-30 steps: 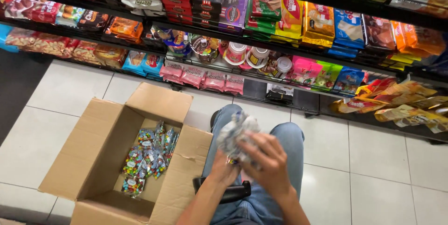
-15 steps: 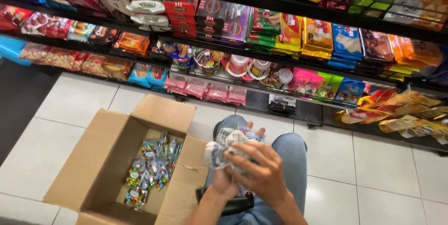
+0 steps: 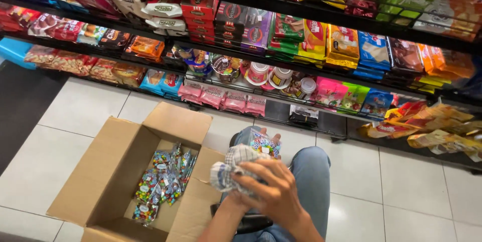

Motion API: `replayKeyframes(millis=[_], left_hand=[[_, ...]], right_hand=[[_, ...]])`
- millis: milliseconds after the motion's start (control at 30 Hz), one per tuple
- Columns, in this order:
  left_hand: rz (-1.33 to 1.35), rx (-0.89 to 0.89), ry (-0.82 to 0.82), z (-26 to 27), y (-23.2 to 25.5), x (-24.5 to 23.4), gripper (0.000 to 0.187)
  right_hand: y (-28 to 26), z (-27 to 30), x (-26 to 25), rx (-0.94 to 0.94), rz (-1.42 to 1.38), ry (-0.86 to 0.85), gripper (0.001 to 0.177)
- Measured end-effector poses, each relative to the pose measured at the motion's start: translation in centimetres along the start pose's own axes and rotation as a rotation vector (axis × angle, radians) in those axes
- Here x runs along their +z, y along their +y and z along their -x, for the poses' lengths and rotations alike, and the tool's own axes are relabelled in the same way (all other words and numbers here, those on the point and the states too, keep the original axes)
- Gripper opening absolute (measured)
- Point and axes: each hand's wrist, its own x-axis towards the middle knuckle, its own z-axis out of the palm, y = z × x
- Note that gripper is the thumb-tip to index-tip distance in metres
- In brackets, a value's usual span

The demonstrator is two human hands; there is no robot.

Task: Stock candy packages onto grocery store shelves after scanning them with a handheld scanner.

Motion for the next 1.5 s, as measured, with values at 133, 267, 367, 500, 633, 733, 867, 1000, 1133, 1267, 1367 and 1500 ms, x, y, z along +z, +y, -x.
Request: replayKeyframes(millis=[133, 267, 367, 500, 633, 733, 867, 1000, 1133, 1267, 1367, 1500], left_hand=[[0.375, -0.078, -0.088, 1.2, -0.4, 0.3, 0.059], [0.229, -0.033, -0.08, 1.4, 1.0, 3.6, 0.06], [0.285, -0.021, 0.09, 1.1, 1.5, 4.1, 0.064], [0.238, 0.012, -0.006, 1.0, 1.8, 6.5, 0.061], [0.306, -0.009, 0.061, 1.2, 1.2, 5.5, 0.06], [0.403, -0.108, -0.044, 1.3, 0.4, 3.2, 0.065], [0.46, -0.192, 0.059, 1.7, 0.9, 4.8, 0.071], [0.32, -0.12, -0.008, 1.5, 1.6, 7.3, 0.074], [0.357, -0.032, -0.069, 0.9, 2.6, 5.9, 0.076], [0.225, 0.126, -0.018, 0.1, 3.5, 3.6, 0.076], [0.252, 0.181, -0.016, -0.2, 4.3, 2.8, 0.075], [0.427, 0.203, -0.108, 0.1, 4.5, 2.3, 0.068]], right_hand=[[2.3, -0.8, 0.3, 0.022, 0.029, 0.038, 0.035], [3.8, -0.4, 0.4, 0.224, 0.08, 0.129, 0.033], [2.9, 0.8, 0.3, 0.273, 0.071, 0.119, 0.033], [2.3, 1.8, -0.4, 0.25, 0.068, 0.093, 0.034], [4.2, 3.0, -1.3, 0.211, 0.125, 0.065, 0.037], [6.4, 3.5, -2.8, 0.265, 0.231, 0.106, 0.038], [8.5, 4.7, -5.0, 0.435, 0.325, 0.219, 0.039], [9.5, 7.1, -6.7, 0.563, 0.325, 0.267, 0.035], [9.8, 8.7, -7.8, 0.861, 0.218, 0.206, 0.041], [13.2, 14.6, -5.6, 0.986, 0.089, -0.167, 0.061], [12.7, 16.4, -4.3, 0.816, 0.155, -0.367, 0.064], [13.3, 16.9, -4.6, 0.751, 0.246, -0.364, 0.065]])
